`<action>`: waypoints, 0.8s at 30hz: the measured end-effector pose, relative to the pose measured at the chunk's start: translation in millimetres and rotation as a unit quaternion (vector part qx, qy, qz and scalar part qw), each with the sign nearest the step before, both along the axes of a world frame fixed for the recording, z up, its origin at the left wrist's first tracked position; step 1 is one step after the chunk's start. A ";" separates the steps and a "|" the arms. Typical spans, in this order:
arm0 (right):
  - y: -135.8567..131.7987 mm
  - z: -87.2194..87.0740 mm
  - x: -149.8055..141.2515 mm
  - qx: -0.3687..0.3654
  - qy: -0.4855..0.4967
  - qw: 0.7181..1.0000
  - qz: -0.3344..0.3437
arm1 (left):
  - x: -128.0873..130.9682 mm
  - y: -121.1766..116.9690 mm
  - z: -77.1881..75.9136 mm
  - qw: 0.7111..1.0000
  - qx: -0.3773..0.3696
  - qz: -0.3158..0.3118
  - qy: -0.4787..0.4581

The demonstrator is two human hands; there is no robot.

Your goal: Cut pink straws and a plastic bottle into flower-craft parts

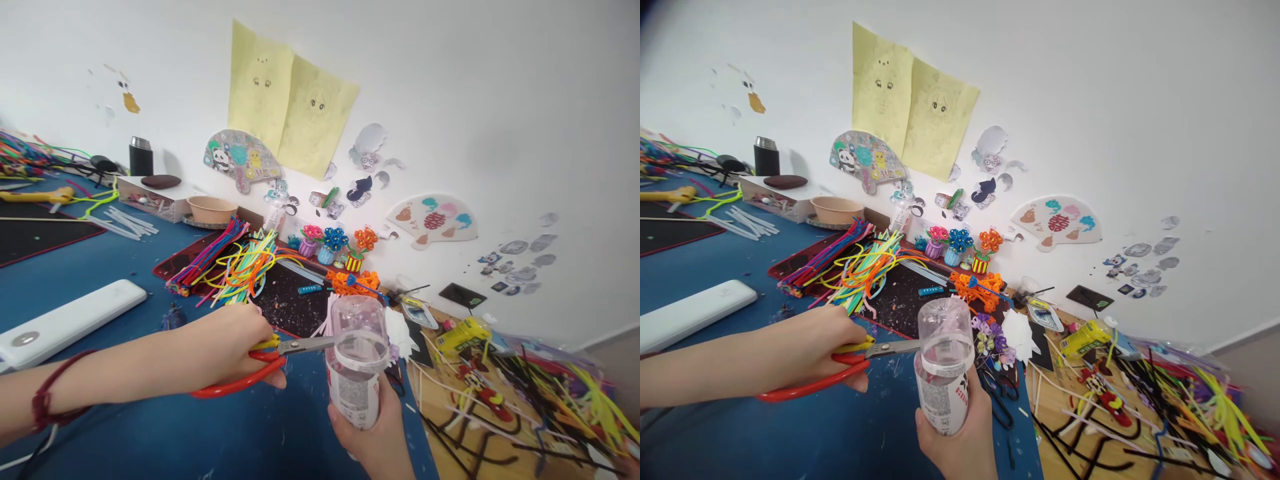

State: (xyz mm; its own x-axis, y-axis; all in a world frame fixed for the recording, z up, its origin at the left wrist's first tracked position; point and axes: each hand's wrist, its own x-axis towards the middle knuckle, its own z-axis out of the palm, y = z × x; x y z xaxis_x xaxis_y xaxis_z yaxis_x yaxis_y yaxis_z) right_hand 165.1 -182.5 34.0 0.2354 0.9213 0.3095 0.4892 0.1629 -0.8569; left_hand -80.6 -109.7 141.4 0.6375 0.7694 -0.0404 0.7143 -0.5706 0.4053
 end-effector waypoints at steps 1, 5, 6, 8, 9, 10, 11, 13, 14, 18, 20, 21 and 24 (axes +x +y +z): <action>0.2 -0.2 1.3 0.002 -0.007 1.000 -0.003 | 0.6 -0.1 0.4 1.000 0.003 0.000 0.008; -1.7 -8.9 3.0 -0.003 0.012 1.000 -0.002 | 3.4 1.2 0.9 1.000 -0.004 -0.003 0.022; -2.4 -11.9 2.4 -0.001 0.019 1.000 -0.008 | 3.9 2.2 0.0 1.000 -0.008 -0.008 0.017; -3.0 -15.8 0.3 0.004 0.025 0.999 -0.023 | 4.6 5.2 -2.8 1.000 -0.003 -0.014 0.011; -2.5 -16.5 -0.8 0.002 0.027 0.999 -0.020 | 4.7 7.2 -4.8 1.000 0.002 -0.014 0.012; -1.3 -16.4 -1.8 -0.005 0.033 0.999 -0.004 | 4.6 9.5 -7.2 1.000 0.007 -0.012 0.014; 0.7 -15.9 -2.5 -0.018 0.042 0.999 0.023 | 4.4 12.1 -10.1 1.000 0.012 -0.011 0.014; 6.1 -15.6 -3.1 -0.054 0.062 0.994 0.077 | 3.3 17.7 -18.0 1.000 0.008 -0.007 0.012; 9.2 -16.8 -3.0 -0.074 0.067 0.991 0.090 | 2.5 20.5 -23.4 1.000 -0.004 -0.006 0.008; 19.4 -29.5 -2.0 -0.125 0.088 0.986 0.071 | -1.0 26.9 -54.8 0.997 -0.082 0.002 0.008; 21.7 -34.7 -0.6 -0.123 0.100 0.986 0.053 | -3.1 25.7 -72.7 0.996 -0.066 0.043 0.036; 22.3 -35.3 0.5 -0.118 0.100 0.987 0.045 | -4.1 24.2 -81.0 0.995 -0.047 0.070 0.053; 24.0 -27.5 5.2 -0.114 0.074 0.990 0.040 | -5.1 18.4 -99.8 0.991 -0.010 0.106 0.081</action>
State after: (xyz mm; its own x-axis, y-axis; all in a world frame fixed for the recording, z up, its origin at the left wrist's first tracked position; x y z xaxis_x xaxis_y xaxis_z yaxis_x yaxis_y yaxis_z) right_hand 170.2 -158.4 6.4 0.1862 0.9807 0.0590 0.3486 -0.0098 -0.9372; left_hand -85.7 -91.4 41.6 0.4455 0.8834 -0.1454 0.8740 -0.3940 0.2843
